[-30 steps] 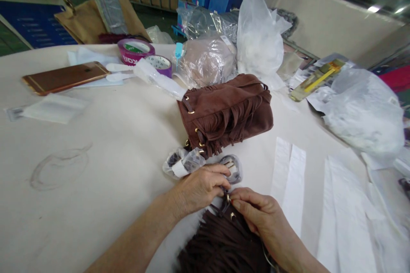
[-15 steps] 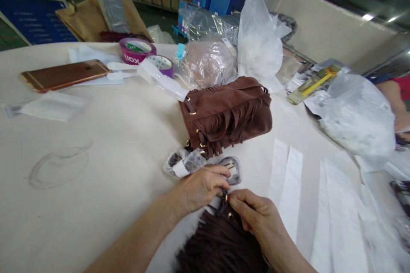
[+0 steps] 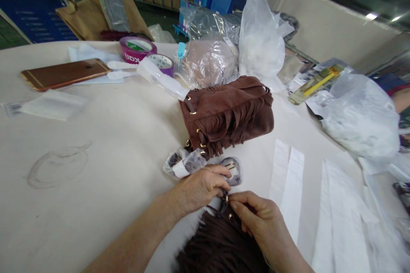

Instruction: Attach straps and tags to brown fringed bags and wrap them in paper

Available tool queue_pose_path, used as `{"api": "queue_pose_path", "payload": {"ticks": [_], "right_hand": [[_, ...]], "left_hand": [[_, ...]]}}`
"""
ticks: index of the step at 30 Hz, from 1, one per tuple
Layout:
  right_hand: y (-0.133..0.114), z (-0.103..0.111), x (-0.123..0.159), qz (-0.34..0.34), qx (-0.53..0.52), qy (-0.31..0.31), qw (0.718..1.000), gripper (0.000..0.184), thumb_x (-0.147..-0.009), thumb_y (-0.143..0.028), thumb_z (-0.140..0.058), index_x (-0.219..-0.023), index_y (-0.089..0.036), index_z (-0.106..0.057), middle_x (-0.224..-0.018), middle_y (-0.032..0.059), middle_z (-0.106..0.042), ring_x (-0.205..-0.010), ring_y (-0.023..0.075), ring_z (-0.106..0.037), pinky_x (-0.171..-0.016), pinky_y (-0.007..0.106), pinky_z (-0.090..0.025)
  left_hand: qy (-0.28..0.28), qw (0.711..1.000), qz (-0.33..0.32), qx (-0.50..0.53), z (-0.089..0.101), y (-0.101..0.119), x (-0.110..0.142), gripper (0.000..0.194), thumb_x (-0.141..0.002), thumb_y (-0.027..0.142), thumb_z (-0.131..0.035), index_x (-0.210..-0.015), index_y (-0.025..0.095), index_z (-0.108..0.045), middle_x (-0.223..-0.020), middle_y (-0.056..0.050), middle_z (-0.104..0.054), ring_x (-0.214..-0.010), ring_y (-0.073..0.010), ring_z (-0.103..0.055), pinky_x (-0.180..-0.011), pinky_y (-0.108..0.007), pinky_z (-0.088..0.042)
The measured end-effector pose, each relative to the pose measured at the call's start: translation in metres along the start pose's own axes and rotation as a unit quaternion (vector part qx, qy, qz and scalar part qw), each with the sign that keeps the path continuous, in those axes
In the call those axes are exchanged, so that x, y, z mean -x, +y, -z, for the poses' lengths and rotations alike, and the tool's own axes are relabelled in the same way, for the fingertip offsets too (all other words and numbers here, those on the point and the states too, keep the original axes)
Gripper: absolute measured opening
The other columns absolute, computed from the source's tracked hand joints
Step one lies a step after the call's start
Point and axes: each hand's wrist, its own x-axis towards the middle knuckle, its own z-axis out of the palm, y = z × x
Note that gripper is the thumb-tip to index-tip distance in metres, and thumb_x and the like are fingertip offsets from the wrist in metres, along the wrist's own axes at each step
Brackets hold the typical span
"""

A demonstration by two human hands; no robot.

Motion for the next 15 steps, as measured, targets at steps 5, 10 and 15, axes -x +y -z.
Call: {"api": "queue_pose_path", "payload": {"ticks": [5, 10, 15], "right_hand": [[-0.001, -0.001, 0.001, 0.012, -0.001, 0.001, 1.0, 0.024, -0.074, -0.038, -0.056, -0.072, -0.016, -0.065, -0.043, -0.0061, -0.041, -0.04, 0.0074, -0.038, -0.041, 0.019, -0.029], [-0.002, -0.001, 0.001, 0.013, -0.003, 0.004, 1.0, 0.023, -0.073, -0.038, -0.056, -0.071, -0.016, -0.065, -0.042, -0.0065, -0.039, -0.039, 0.0073, -0.036, -0.04, 0.019, -0.029], [-0.004, -0.002, 0.0, 0.01, -0.013, 0.004, 1.0, 0.026, -0.071, -0.039, -0.056, -0.07, -0.015, -0.064, -0.043, -0.0061, -0.041, -0.038, 0.0069, -0.035, -0.039, 0.019, -0.028]], "left_hand": [[0.014, 1.0, -0.025, -0.013, 0.0, 0.003, 0.005, 0.025, -0.07, -0.005, -0.054, -0.085, 0.015, -0.057, -0.109, -0.007, -0.058, -0.103, -0.0178, -0.055, -0.091, -0.028, -0.043], [0.035, 0.999, -0.017, -0.033, 0.003, 0.009, 0.015, 0.022, -0.069, -0.005, -0.048, -0.077, 0.016, -0.048, -0.116, -0.009, -0.048, -0.105, -0.0181, -0.05, -0.091, -0.028, -0.042], [0.001, 0.995, 0.079, -0.061, 0.004, 0.018, 0.019, 0.013, -0.068, 0.003, -0.05, -0.068, 0.015, -0.054, -0.108, -0.004, -0.046, -0.086, -0.0138, -0.053, -0.082, -0.026, -0.044]]}}
